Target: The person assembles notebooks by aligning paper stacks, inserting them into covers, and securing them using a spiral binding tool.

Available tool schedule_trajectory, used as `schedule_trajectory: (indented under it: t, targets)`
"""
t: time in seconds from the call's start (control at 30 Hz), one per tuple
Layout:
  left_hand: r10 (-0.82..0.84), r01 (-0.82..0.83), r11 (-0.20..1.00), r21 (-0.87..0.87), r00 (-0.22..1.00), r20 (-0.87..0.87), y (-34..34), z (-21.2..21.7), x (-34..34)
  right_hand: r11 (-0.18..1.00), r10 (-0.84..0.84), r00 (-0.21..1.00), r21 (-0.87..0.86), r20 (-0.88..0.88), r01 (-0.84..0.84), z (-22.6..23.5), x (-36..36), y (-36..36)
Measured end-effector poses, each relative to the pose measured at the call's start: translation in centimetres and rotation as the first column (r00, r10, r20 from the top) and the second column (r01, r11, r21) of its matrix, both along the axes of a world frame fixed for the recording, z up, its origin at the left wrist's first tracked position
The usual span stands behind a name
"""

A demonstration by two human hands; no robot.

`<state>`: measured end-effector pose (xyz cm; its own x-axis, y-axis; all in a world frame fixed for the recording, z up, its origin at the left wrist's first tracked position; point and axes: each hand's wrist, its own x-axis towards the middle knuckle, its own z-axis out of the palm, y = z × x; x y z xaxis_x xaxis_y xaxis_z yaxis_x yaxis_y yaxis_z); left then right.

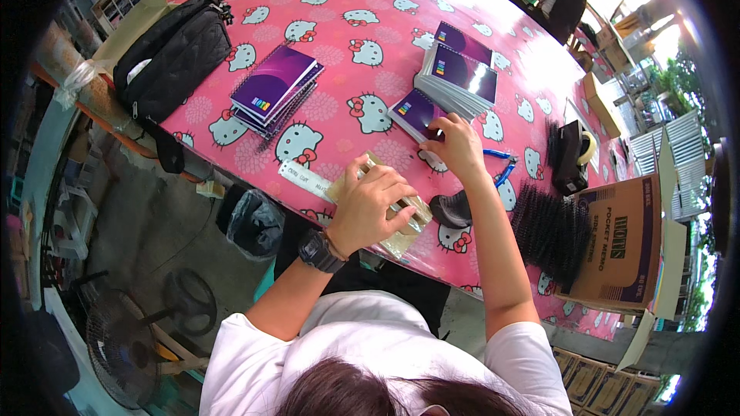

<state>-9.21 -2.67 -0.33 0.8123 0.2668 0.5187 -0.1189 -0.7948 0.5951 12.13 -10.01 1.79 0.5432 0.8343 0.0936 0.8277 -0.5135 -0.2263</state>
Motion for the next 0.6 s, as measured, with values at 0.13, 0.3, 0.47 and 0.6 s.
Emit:
schedule_trajectory:
  t: [0.13,0.3,0.47,0.6]
  targets:
    - [0.000,0.000,1.000,0.001,1.000,0.025,0.1,-0.2,0.1,1.000,0.016,0.999,-0.008,0.031,-0.015,0.1,-0.2,0.0]
    - [-0.001,0.002,1.000,-0.020,1.000,0.028,0.1,-0.4,0.2,0.999,0.036,0.999,-0.013,-0.018,-0.036,0.1,0.6,0.2]
    - [-0.004,0.004,1.000,-0.016,1.000,0.026,0.2,-0.3,0.0,0.999,0.033,0.999,-0.041,0.017,-0.033,0.5,0.1,0.3]
    - [-0.012,0.012,1.000,-0.014,0.999,0.030,0.2,-0.3,0.1,0.999,0.030,0.997,-0.041,-0.073,-0.033,0.4,1.0,0.2]
